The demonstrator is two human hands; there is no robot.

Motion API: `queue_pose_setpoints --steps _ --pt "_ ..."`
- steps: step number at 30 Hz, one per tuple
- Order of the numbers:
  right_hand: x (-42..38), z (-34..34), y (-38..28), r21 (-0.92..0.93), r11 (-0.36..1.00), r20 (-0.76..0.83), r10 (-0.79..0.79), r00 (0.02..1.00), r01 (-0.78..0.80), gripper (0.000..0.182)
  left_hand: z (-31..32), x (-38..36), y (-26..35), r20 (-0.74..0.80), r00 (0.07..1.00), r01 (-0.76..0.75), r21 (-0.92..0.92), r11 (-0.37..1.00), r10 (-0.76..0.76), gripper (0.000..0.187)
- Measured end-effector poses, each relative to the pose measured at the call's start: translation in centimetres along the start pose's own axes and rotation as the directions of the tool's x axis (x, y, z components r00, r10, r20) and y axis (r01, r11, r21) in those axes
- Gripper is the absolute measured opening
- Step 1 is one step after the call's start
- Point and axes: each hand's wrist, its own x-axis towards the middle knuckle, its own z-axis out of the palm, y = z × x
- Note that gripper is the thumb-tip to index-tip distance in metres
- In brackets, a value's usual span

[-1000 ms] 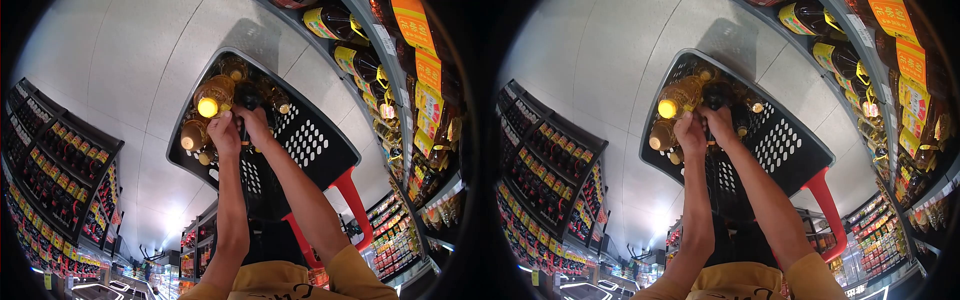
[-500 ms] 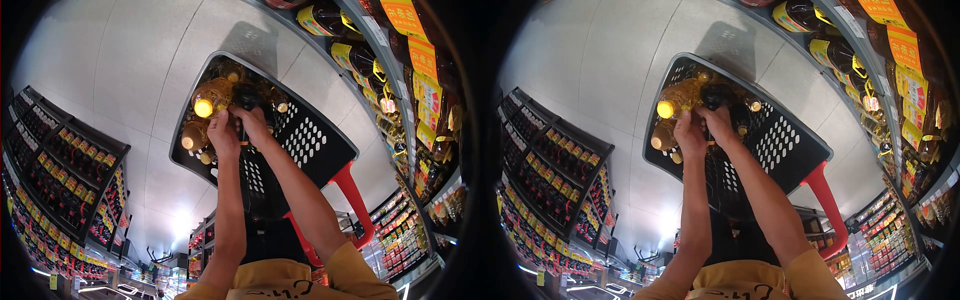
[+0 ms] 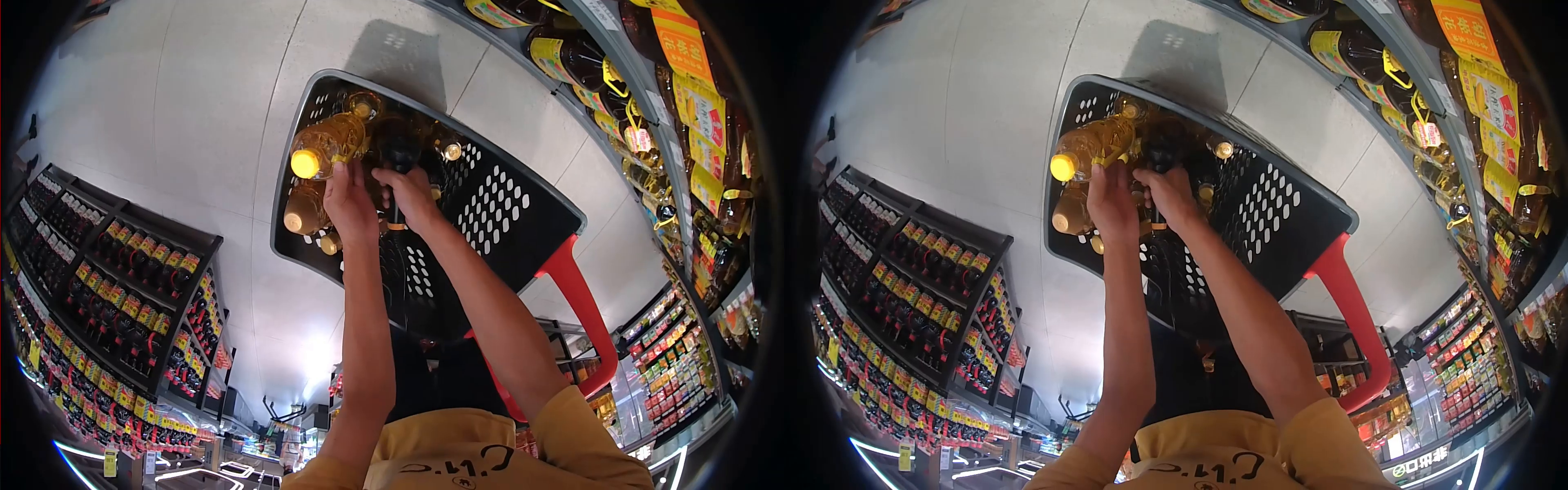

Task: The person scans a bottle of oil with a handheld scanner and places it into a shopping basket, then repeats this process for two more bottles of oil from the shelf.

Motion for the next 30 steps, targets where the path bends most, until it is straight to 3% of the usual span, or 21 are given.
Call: queue_pose_setpoints --steps 30 --pt "-1.0 -0.5 0.3 0.003 1.0 0.017 0.026 1.0 -0.026 0.017 0.6 -0.2 -0.5 -0.034 0.999 -0.022 -0.126 0.992 0.018 0.046"
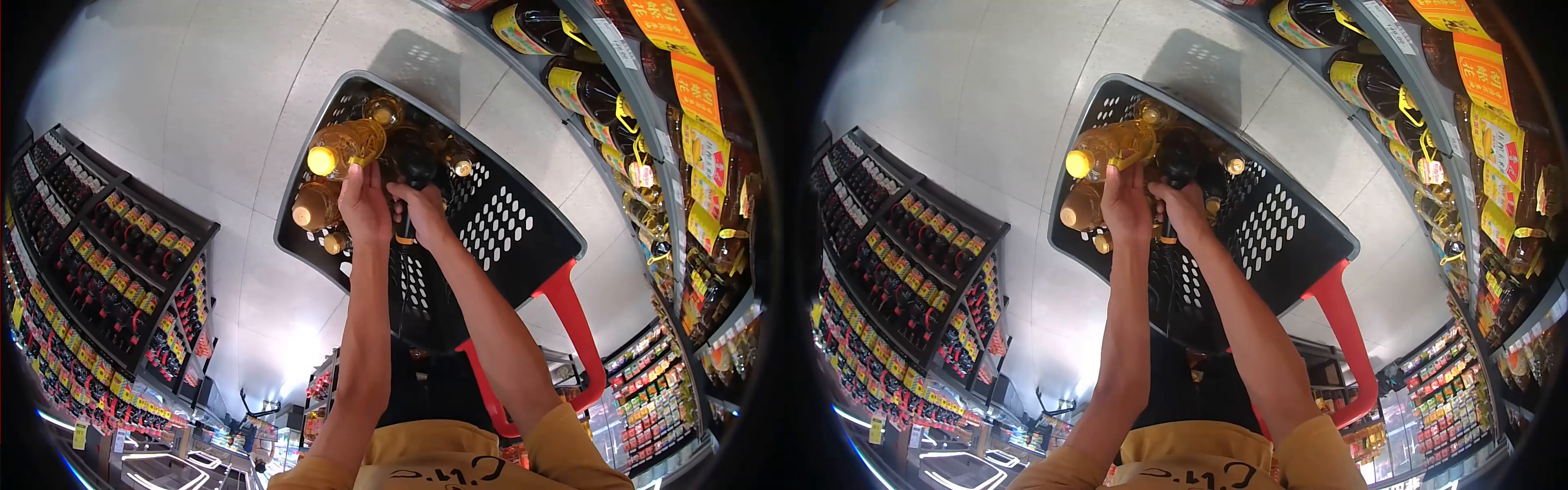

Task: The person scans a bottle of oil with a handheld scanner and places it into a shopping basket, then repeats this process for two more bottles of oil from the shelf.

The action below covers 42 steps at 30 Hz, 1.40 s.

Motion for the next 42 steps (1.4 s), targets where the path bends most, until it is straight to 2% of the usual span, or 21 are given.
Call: queue_pose_setpoints --steps 7,10,17,23,42 --pt "0.1 0.1 0.1 0.013 0.999 0.026 -0.033 0.999 0.033 0.015 0.9 -1.3 0.1 -0.067 0.997 0.048 -0.018 0.999 -0.05 0.052" --pt "0.1 0.1 -0.1 0.017 0.999 0.044 -0.042 0.998 0.041 0.014 1.5 -1.9 0.2 -0.032 0.999 0.026 0.003 1.0 -0.026 0.053" --pt "0.3 -0.3 0.2 0.048 0.998 0.041 -0.034 0.999 0.032 0.011 0.7 -2.5 -0.6 -0.059 0.998 0.016 -0.093 0.996 -0.022 0.051" --pt "0.9 -0.8 0.4 -0.029 0.996 0.021 -0.082 0.996 0.082 0.009 0.0 -2.4 -1.7 -0.082 0.995 0.037 -0.136 0.99 -0.049 0.049" --pt "1.5 -0.9 0.7 -0.018 0.999 0.028 -0.039 0.999 0.04 0.02 -1.1 0.3 -0.8 -0.1 0.991 0.078 -0.125 0.989 -0.091 0.044"
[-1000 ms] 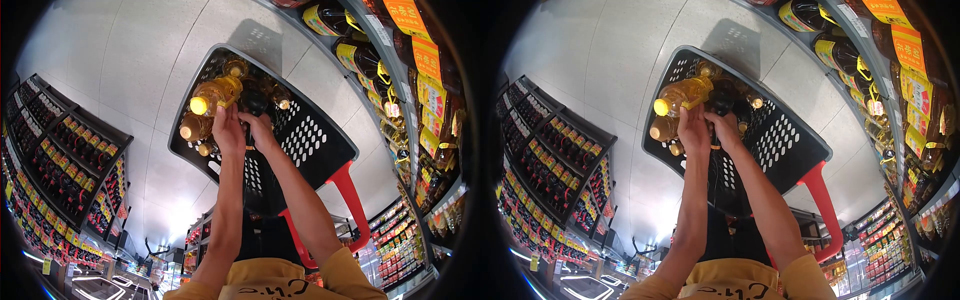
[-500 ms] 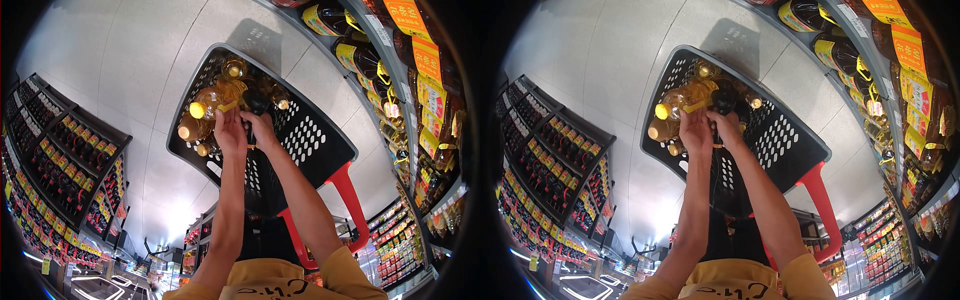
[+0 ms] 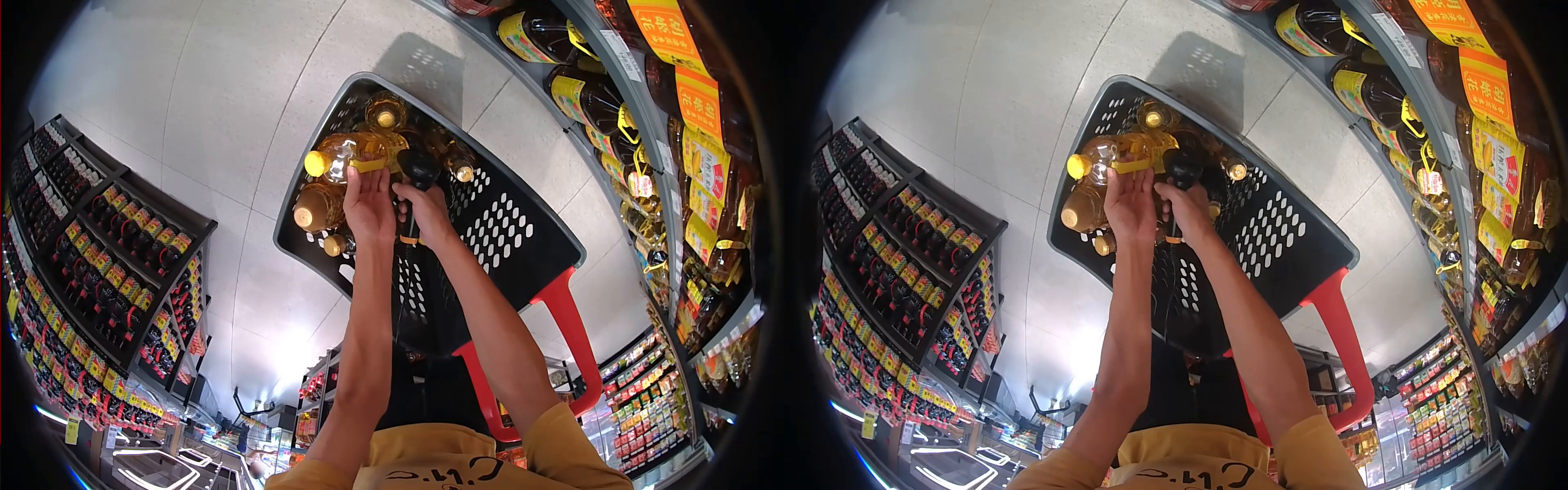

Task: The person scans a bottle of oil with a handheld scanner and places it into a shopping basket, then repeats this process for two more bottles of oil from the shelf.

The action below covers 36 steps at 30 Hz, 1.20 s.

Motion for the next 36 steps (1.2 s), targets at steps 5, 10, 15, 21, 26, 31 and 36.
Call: queue_pose_setpoints --steps 5,10,15,21,26,31,36 --pt "-0.1 0.0 0.1 -0.003 1.0 -0.009 0.0 1.0 0.0 0.02 -0.1 0.0 0.1 -0.004 1.0 0.012 0.009 1.0 -0.012 0.046" --pt "-0.1 -0.2 0.1 0.009 1.0 -0.008 0.006 1.0 -0.006 0.02 -0.1 0.0 0.4 0.009 1.0 0.028 0.001 1.0 -0.028 0.048" --pt "-0.1 -0.1 0.0 0.011 1.0 -0.009 0.016 1.0 -0.016 0.019 0.1 -0.2 0.5 -0.013 0.999 0.037 0.027 0.999 -0.037 0.048" --pt "-0.7 -0.1 -0.1 0.013 1.0 -0.011 0.009 1.0 -0.009 0.017 -0.5 0.2 0.5 -0.016 0.998 0.058 0.04 0.998 -0.057 0.047" --pt "-1.6 -0.8 0.1 -0.012 1.0 -0.002 0.013 1.0 -0.013 0.014 -0.5 0.2 0.3 -0.023 0.998 0.055 0.054 0.997 -0.054 0.046" --pt "-2.9 -1.5 0.0 0.046 0.997 -0.05 0.066 0.997 -0.064 0.015 -0.7 0.3 0.4 -0.032 0.997 0.067 0.053 0.996 -0.065 0.044" --pt "-4.1 -2.6 0.0 0.093 0.994 -0.075 0.071 0.995 -0.064 0.016 -0.9 0.5 0.2 -0.038 0.997 0.07 0.058 0.996 -0.068 0.04"
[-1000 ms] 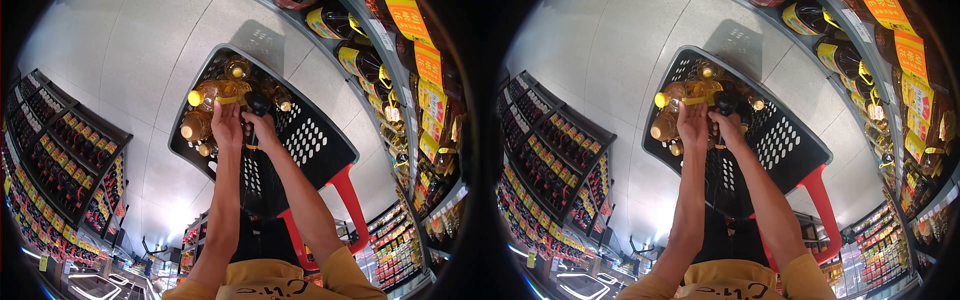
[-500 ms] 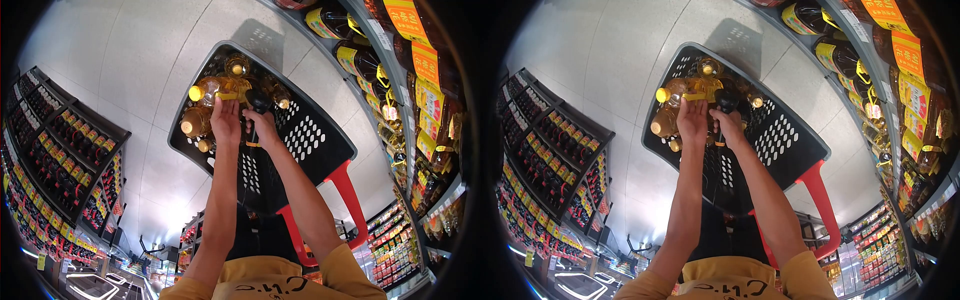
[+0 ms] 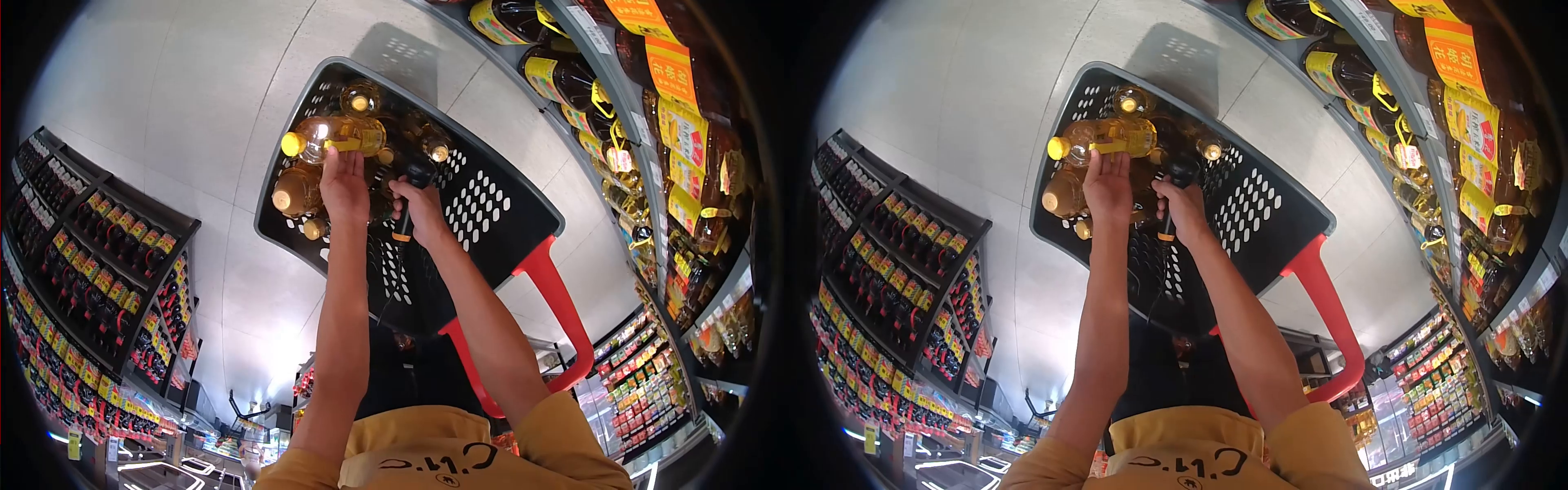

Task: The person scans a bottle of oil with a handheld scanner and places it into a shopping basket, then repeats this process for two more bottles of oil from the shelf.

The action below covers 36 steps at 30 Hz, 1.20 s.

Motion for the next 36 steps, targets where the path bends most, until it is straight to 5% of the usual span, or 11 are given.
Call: queue_pose_setpoints --steps 20,32,36 --pt "-0.7 -1.3 0.8 0.008 1.0 -0.008 0.0 1.0 0.0 0.017 0.0 2.1 -1.0 -0.161 0.986 0.031 -0.033 0.999 -0.036 0.033" --pt "0.5 0.1 0.0 -0.018 1.0 0.052 -0.007 0.999 0.008 0.016 1.7 2.4 -1.4 0.0 1.0 0.025 -0.011 1.0 -0.025 0.044" --pt "0.1 0.2 -0.5 -0.011 1.0 0.031 0.002 1.0 -0.002 0.016 2.1 2.9 -1.7 -0.069 0.997 0.046 0.011 0.999 -0.045 0.046"
